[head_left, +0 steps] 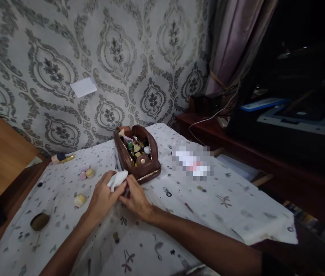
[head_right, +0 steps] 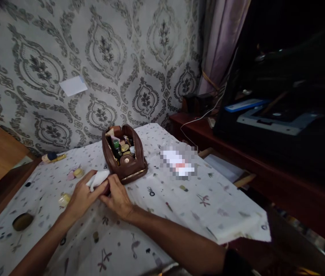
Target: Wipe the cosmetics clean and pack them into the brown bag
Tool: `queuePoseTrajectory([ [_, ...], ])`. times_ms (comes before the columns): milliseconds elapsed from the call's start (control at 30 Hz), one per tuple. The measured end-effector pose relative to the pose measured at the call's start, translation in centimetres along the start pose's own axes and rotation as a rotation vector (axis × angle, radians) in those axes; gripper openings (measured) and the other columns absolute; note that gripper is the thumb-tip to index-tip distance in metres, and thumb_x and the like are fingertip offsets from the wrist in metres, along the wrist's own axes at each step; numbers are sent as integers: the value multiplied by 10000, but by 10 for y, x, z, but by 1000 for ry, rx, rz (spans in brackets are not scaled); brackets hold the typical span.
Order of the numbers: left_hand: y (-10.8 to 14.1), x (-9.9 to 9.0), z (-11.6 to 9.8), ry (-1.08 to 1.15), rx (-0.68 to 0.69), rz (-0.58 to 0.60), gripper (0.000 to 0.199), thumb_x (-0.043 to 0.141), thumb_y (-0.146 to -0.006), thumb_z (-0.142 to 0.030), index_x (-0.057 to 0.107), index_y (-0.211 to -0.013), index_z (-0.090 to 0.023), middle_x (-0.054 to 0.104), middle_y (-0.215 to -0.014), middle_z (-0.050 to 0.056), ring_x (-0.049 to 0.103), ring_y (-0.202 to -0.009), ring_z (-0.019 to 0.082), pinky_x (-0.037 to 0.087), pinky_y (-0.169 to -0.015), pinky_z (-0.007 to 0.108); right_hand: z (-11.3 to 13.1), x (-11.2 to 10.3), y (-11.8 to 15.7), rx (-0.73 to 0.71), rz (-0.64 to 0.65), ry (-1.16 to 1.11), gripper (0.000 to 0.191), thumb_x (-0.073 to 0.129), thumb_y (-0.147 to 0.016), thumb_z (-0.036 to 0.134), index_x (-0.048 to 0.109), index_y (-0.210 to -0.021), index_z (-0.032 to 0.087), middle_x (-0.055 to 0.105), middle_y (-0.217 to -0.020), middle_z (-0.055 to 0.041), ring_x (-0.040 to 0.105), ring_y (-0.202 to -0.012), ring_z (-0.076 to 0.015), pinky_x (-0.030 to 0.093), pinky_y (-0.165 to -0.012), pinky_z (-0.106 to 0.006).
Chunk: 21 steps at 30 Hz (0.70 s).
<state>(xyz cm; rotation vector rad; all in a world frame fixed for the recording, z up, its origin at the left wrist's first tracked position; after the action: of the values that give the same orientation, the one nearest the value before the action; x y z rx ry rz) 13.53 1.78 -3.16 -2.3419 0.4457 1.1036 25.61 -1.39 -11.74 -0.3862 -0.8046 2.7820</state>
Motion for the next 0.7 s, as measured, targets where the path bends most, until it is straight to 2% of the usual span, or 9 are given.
queuePoseTrajectory([
  [133, 8, 3, -2, 40, -25, 24, 280, 501, -899, -489, 546, -1028, -245, 654, -1030, 66, 607, -962, 257, 448, -850, 365, 2, 0, 1, 29, 16, 3, 270, 634, -767, 147, 502, -994, 207, 521, -986, -39, 544, -906, -194, 521, -775, -313],
  [300, 5, 4, 5, 130, -67, -8, 271, 442, -929, -464, 561, -995, -230, 658, -982, 57, 600, -960, 245, 443, -891, 368, 1, 0, 2, 11, 39, 20, 359, 738, -747, 214, 533, -1041, 206, 558, -1033, -52, 562, -974, -219, 513, -866, -359],
  [500, 0, -2, 14, 315, -112, 177, 352, 658, -790, -405, 582, -1073, -210, 646, -908, 3, 598, -842, 185, 485, -761, 278, -3, -1, 0, 3, 23, -2, 496, 751, -753, 225, 546, -1203, 190, 592, -1104, -83, 587, -1024, -239, 503, -917, -389],
  [567, -5, -10, 19, 335, -137, 139, 314, 669, -770, -383, 590, -1013, -201, 613, -827, -12, 578, -761, 161, 478, -691, 254, -2, -1, 0, 27, 16, -34, 571, 747, -764, 237, 509, -1281, 184, 597, -1097, -86, 609, -941, -215, 526, -860, -368],
  [633, -15, -20, 28, 327, -183, 36, 286, 653, -774, -389, 587, -972, -194, 576, -768, -21, 546, -663, 140, 452, -594, 239, -1, 0, -1, 70, 2, -64, 629, 735, -779, 243, 464, -1344, 194, 592, -1095, -84, 613, -824, -177, 544, -751, -324],
  [700, -28, -28, 40, 299, -238, -63, 307, 660, -760, -411, 574, -960, -194, 545, -724, -35, 505, -578, 123, 408, -516, 230, 0, -1, -1, 102, -21, -79, 591, 694, -805, 227, 461, -1347, 208, 581, -1093, -77, 602, -752, -148, 534, -654, -282],
])
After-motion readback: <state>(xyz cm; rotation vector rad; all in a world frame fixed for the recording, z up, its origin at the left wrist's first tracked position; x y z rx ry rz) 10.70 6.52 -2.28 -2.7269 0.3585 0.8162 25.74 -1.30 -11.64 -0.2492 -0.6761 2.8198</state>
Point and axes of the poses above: each hand's wrist, its own y-axis away from the middle knuckle, its own x-axis out of the palm, z = x × y, the point moved 1 cm from there along -y, towards the middle knuckle
